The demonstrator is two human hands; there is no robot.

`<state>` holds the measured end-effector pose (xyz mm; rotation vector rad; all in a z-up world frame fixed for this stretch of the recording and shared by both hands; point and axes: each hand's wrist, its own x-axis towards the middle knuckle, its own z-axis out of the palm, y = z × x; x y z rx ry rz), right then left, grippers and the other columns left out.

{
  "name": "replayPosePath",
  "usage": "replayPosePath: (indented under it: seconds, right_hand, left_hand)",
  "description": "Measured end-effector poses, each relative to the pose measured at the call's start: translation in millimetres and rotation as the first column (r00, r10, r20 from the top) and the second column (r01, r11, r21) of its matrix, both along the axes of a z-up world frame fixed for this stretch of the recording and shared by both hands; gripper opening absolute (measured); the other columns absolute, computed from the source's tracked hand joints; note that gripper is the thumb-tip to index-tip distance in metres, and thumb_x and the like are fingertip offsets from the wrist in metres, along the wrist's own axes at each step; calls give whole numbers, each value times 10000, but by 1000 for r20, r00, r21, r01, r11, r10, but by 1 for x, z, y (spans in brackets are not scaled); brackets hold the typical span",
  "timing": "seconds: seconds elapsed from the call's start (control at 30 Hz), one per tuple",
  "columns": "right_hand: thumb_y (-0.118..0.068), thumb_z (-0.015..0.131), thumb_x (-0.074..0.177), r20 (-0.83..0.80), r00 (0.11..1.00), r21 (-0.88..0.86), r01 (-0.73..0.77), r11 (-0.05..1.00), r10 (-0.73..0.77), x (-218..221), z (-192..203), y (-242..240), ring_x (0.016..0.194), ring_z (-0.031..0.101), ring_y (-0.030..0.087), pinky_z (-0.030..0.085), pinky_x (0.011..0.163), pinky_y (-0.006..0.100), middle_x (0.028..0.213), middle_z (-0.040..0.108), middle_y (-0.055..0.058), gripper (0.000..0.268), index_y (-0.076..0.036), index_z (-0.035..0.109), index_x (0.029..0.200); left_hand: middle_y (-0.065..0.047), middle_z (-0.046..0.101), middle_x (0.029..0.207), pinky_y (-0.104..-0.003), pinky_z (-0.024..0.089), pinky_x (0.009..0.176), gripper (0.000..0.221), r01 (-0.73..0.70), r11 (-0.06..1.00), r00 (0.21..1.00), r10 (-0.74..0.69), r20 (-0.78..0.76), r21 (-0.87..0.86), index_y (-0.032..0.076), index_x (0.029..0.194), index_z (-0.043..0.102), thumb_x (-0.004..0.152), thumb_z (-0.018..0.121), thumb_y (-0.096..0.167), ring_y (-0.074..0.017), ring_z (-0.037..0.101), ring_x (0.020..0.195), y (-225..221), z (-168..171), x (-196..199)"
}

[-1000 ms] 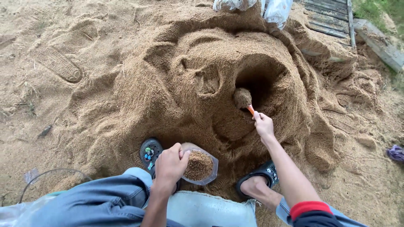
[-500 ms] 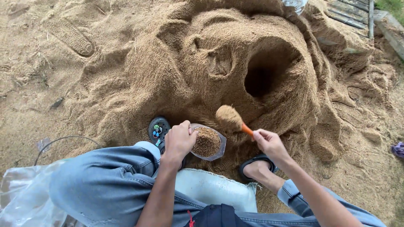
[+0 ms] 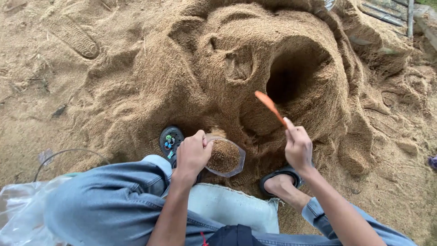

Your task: Scooping grain from a pile into a small plastic bag using a spoon.

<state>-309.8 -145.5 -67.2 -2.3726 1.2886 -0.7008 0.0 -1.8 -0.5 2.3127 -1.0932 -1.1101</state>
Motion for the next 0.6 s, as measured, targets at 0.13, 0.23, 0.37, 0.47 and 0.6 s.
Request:
replayPosePath:
  seconds: [0.13,0.23,0.37,0.47,0.6]
  right_hand:
    - [-57,505,1061,-217,962,106,191,976,-164,-27,-45,-71,866,658,514,522,759,591,939,638,291,336,-29,675,1349]
    - [-143,509,1041,-328,901,139,343,929,-284,-42,-94,-120,937,682,499,539,812,591,1002,665,257,347,-92,712,1318]
    - [-84,459,972,-406,844,138,437,889,-352,-18,-115,-159,890,685,528,547,791,612,1000,675,297,436,-77,672,1352]
    - [-10,409,884,-512,801,208,467,859,-311,7,-115,-170,914,681,516,555,803,597,1040,689,302,530,-99,633,1357]
    - [-4,439,793,-355,893,471,428,771,-278,10,-130,-164,1199,668,305,487,1083,363,1251,707,176,609,-43,641,1366]
  left_hand:
    - [-191,680,717,-528,546,723,308,-7,1000,1000,7,14,-18,158,720,482,886,681,326,-467,710,802,-2,10,-2]
    - [-201,670,697,-537,542,718,324,-28,1000,999,28,19,8,142,717,477,890,672,335,-477,703,805,-4,16,-2]
    - [-137,676,702,-515,482,692,337,-26,997,999,23,49,70,164,728,476,923,638,385,-434,672,775,-8,4,-4]
    - [-76,684,702,-504,413,669,357,-22,992,996,11,87,121,181,734,458,938,608,432,-397,633,743,-10,-7,-7]
    - [-57,669,662,-485,408,643,355,-27,992,997,17,81,127,175,713,434,940,594,397,-352,635,692,-13,-6,-9]
